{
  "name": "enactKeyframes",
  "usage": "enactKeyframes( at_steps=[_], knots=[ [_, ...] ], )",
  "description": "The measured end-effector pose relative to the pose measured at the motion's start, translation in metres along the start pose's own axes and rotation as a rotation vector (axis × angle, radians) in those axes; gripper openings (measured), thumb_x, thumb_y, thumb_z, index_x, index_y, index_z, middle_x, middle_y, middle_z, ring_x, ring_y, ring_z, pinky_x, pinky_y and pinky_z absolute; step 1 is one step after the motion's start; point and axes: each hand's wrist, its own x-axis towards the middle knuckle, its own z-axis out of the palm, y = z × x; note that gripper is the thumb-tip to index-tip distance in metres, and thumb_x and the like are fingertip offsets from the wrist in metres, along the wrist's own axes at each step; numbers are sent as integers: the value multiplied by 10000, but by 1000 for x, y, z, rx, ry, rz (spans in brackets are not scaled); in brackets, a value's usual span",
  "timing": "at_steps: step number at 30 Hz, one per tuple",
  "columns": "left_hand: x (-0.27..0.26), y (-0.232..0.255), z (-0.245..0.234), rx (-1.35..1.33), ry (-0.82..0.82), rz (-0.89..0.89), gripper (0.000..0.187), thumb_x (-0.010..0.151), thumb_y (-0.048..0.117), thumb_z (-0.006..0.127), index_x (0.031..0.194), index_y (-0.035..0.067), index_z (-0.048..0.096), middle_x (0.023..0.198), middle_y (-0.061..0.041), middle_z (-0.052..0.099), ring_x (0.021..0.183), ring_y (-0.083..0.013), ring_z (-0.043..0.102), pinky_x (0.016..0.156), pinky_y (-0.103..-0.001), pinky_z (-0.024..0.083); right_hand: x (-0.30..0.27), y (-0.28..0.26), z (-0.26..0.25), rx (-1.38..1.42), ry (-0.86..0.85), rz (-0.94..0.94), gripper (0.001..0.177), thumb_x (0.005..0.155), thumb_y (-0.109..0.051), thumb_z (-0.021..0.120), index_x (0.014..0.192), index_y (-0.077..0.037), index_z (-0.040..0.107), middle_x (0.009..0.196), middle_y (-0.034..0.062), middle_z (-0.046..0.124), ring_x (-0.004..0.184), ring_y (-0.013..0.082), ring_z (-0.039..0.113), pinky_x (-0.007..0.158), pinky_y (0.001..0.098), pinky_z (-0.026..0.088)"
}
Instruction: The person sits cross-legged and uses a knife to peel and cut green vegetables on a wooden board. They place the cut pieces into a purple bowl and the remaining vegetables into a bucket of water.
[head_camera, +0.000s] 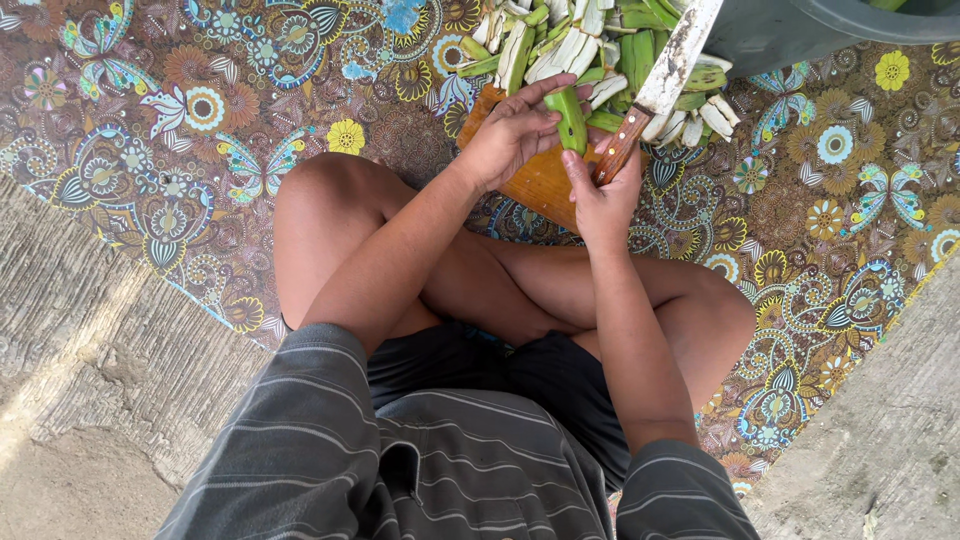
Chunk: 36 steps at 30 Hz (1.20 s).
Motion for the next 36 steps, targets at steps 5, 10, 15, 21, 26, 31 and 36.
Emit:
enactKeyframes(
  at_steps=[5,10,15,21,26,31,36],
  knots=[
    [-1,-6,5,400,254,-95,525,832,256,692,1303,116,508,1129,-48,611,1031,-178,642,892,-381,568,-1,-6,0,-312,149,-196,342,810,-119,783,1058,-48,558,978,69,664,816,175,610,777,294,476],
    [-4,0,18,388,265,-92,544,788,243,755,1282,102,575,1022,-45,715,913,-98,670,811,-271,596,-1,-13,0,-538,225,-310,342,781,-187,824,1027,-87,608,852,10,604,748,225,623,711,343,475],
    [-2,-1,1,435,218,-62,342,859,166,657,1186,70,632,1026,-64,717,885,-169,708,778,-325,635,4,-3,-4,-223,89,-208,264,874,-167,706,915,-95,456,952,56,577,816,177,553,757,302,432],
    [0,-1,4,430,209,-121,367,857,192,637,1214,107,637,1021,1,705,893,-86,656,780,-276,577,6,18,-12,-26,54,38,323,848,-82,729,934,-107,418,903,52,533,468,81,457,354,214,396],
    [-2,-2,14,574,198,47,359,832,191,723,1159,60,651,989,-3,717,860,-44,615,772,-216,522,3,11,-5,-28,84,66,360,817,-25,750,918,-100,413,884,62,599,444,78,437,355,237,389],
    [-4,1,11,591,296,-49,505,828,151,706,1303,98,542,942,3,699,783,-37,600,648,-217,583,5,16,-7,93,44,1,230,908,-5,636,911,-90,422,828,106,572,405,129,429,379,240,362],
    [-1,-2,10,479,270,-102,431,856,105,655,1270,158,549,912,20,652,829,-56,594,775,-279,596,6,13,-9,75,56,-17,296,875,29,664,923,-101,402,846,117,621,406,126,436,388,237,372]
  ],
)
